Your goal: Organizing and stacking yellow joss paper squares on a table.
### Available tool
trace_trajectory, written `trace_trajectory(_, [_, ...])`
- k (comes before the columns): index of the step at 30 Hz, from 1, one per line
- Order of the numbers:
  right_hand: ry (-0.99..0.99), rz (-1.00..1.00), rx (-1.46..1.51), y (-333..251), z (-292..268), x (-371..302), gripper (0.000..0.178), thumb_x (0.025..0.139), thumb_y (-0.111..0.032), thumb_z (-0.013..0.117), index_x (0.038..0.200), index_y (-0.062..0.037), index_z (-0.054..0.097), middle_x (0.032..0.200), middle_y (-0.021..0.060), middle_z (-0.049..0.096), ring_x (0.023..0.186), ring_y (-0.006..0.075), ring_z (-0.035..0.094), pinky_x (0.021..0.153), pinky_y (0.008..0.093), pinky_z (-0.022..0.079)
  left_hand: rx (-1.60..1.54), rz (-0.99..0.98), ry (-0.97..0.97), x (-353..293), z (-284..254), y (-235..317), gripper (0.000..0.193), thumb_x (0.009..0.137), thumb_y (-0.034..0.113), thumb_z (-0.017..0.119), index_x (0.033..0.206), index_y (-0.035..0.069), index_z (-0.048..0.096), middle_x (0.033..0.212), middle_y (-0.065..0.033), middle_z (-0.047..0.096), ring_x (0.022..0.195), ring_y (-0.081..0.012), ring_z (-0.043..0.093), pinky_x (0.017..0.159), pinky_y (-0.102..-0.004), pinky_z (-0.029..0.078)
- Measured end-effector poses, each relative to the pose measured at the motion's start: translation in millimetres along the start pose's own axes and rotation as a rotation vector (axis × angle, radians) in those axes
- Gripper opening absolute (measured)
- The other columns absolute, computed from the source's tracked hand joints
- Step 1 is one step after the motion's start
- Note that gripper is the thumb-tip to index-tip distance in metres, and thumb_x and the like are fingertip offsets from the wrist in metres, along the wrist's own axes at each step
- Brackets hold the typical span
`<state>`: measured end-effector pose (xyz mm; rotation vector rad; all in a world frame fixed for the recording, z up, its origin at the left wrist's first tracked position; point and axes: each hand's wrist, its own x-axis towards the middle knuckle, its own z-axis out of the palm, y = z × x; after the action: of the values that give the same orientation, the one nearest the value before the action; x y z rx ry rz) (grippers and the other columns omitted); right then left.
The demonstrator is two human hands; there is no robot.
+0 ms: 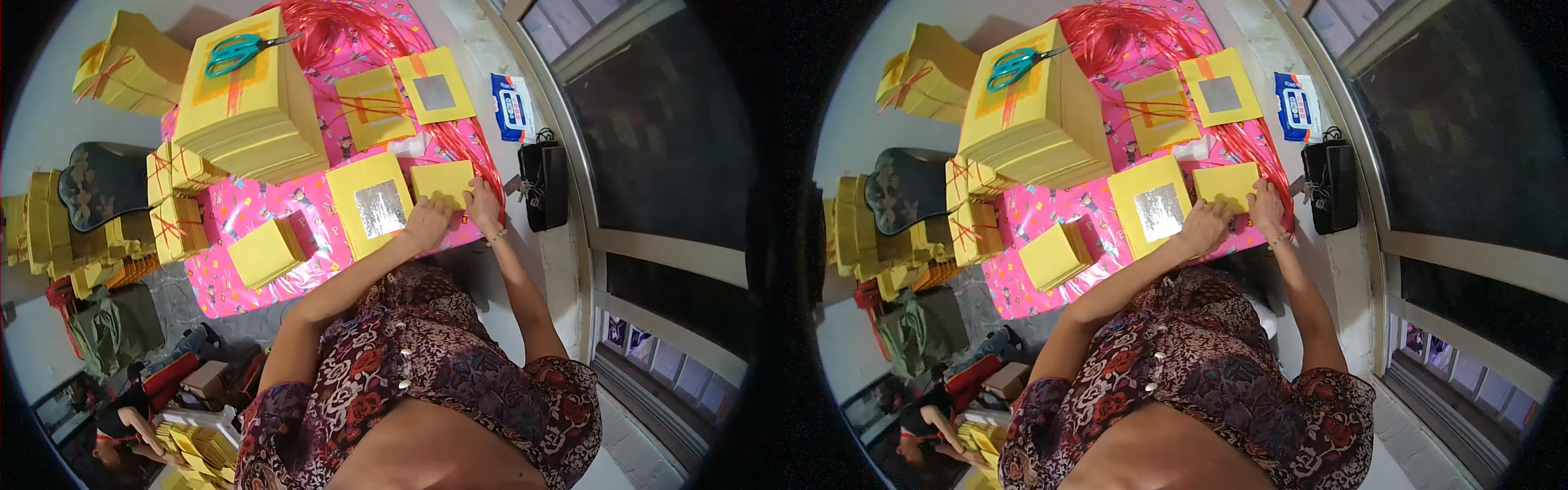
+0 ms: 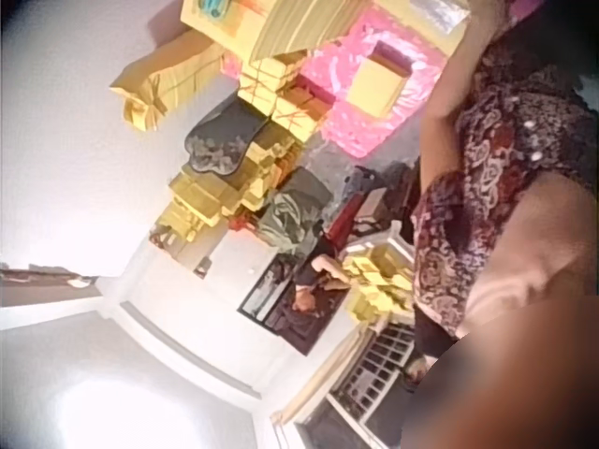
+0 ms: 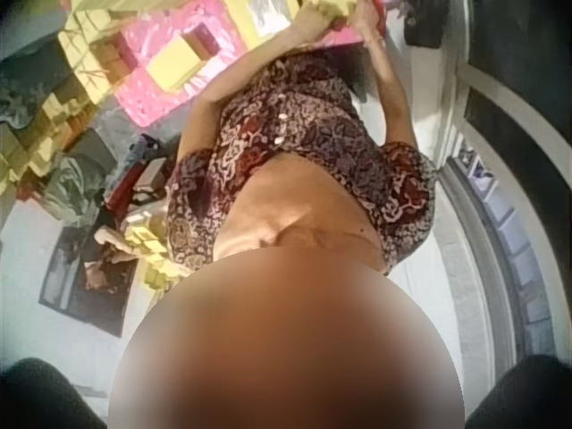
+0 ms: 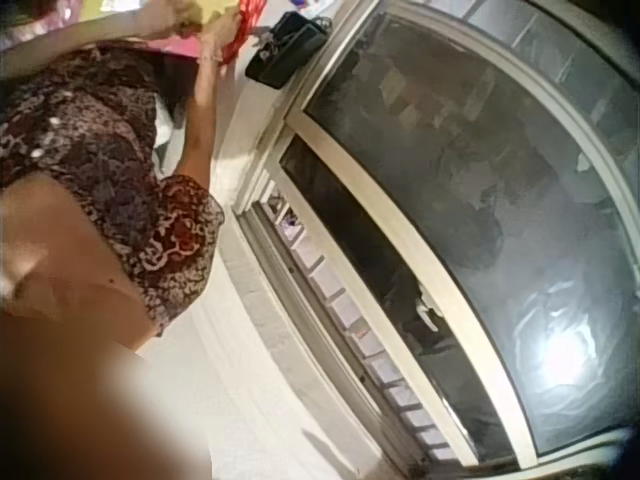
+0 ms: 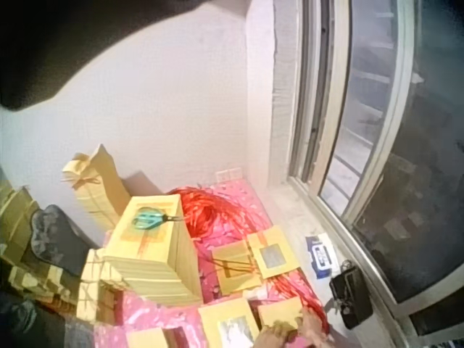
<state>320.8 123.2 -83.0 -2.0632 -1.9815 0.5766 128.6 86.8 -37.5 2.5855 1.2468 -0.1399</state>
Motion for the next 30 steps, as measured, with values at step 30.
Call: trace_trajectory(30, [-0.54, -0.838, 0.228, -104, -27, -38, 0.022, 0.081, -0.026, 0.068, 0.078, -0.0043, 0.063, 0.076, 0.0105, 0.058, 0.075, 0.0318, 0.06, 0.068, 0.0416, 0.047, -0.703, -0.26, 0.456, -150, 2, -43, 0.014, 0.075, 0.016, 0.073, 0.085, 0.005, 0.073, 0.092, -0.0092, 0.066, 0.087, -0.0293, 0.061, 0.077, -0.039, 0.051])
